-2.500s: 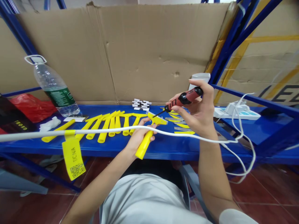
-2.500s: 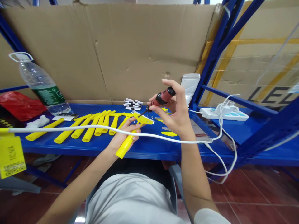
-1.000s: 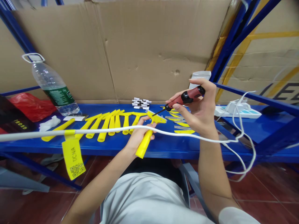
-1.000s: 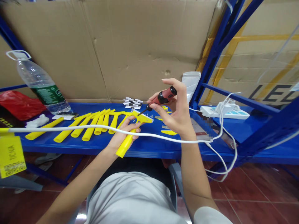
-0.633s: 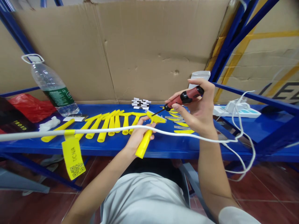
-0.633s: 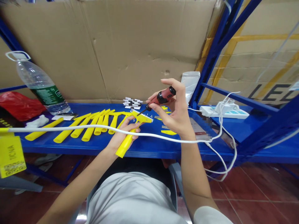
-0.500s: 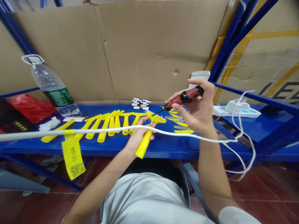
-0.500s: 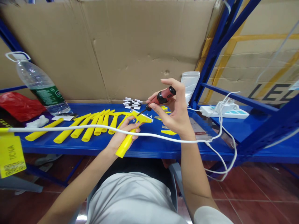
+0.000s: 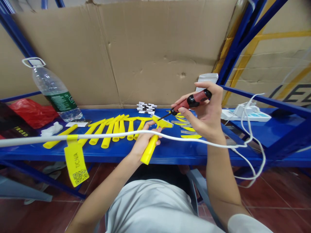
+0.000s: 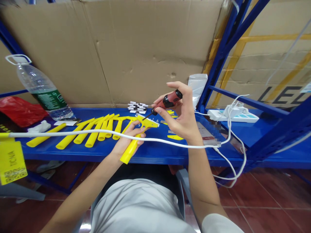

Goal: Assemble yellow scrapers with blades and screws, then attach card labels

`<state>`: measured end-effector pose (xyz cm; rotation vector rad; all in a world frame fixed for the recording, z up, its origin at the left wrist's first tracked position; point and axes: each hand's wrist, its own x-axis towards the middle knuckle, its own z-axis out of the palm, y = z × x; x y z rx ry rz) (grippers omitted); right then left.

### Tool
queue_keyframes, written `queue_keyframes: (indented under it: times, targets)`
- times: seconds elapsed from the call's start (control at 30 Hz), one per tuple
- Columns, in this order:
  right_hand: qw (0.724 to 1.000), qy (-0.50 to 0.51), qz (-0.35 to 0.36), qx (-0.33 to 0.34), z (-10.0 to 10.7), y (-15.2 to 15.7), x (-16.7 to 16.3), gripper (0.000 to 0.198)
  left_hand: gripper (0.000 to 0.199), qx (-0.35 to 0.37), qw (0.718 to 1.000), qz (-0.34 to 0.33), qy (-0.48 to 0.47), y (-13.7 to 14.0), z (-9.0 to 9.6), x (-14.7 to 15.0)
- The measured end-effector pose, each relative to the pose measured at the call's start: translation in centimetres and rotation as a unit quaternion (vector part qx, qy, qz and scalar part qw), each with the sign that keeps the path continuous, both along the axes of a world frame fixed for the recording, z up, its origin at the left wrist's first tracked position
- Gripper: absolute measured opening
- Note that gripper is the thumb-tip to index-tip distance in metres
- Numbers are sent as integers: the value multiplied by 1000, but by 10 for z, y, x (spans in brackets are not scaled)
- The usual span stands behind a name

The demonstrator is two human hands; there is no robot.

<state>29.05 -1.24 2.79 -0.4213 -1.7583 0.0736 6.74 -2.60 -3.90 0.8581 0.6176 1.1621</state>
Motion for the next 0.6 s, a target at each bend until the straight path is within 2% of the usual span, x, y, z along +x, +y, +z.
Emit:
queue_keyframes:
  times: [0.3,0.43,0.6]
  targets:
    - [997,57,23,38,5,-9,-8,65,67,13,1000,-14,-13,2,-3,-1]
    - [992,118,2,47,6,-9,-9,65,68,25,1000,1,-17,1,-4,0]
    - [983,162,-35,82,4,-2,0,44,67,23,999,26,-30,0,-2,-1]
